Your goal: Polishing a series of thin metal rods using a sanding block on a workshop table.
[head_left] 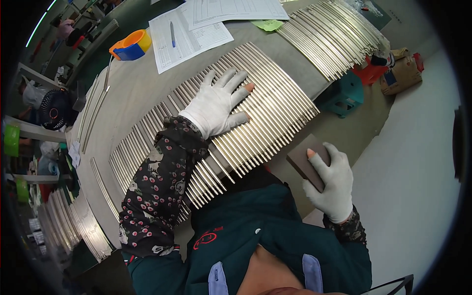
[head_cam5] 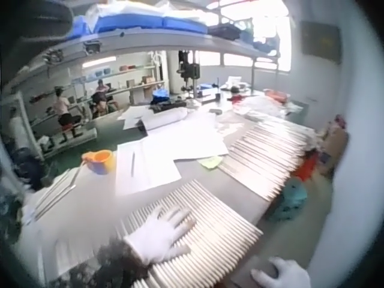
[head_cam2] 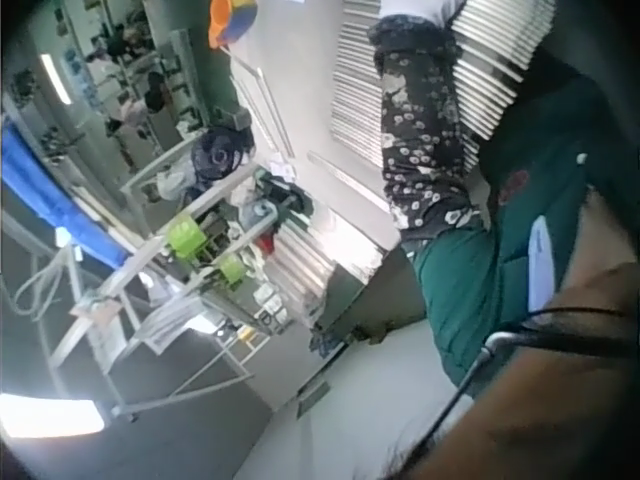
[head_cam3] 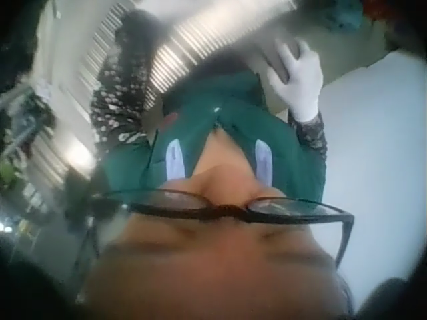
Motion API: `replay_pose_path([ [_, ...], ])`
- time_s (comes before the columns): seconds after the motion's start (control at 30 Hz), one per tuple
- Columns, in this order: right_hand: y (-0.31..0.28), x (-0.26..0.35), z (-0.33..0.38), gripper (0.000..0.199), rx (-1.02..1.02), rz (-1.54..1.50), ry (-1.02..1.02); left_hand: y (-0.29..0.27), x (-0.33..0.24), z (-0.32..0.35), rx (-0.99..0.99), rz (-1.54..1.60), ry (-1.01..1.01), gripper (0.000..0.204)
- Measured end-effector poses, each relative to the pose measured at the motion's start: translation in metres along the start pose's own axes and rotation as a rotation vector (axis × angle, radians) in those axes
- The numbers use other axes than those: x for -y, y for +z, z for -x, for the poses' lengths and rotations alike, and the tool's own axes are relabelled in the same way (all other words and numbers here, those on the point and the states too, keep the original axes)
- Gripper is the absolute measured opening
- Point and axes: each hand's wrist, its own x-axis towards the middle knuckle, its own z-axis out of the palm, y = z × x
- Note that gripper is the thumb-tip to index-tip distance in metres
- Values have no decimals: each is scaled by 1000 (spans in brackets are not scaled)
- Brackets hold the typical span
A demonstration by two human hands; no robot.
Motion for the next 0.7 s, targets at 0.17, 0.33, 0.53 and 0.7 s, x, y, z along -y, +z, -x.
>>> replay_pose_path([
  [0.17,16,13,-4,56,31,-21,-14,-11,6,23,-85,35,-39,76],
  [0.33,14,5,5,56,16,-52,-23,-46,24,96,-73,95,-160,78],
  [0.53,9,1,10,57,-18,-27,41,-44,11,188,17,121,-261,73],
  [0.7,4,0,8,61,-78,-28,53,-30,3,187,93,17,-264,71],
])
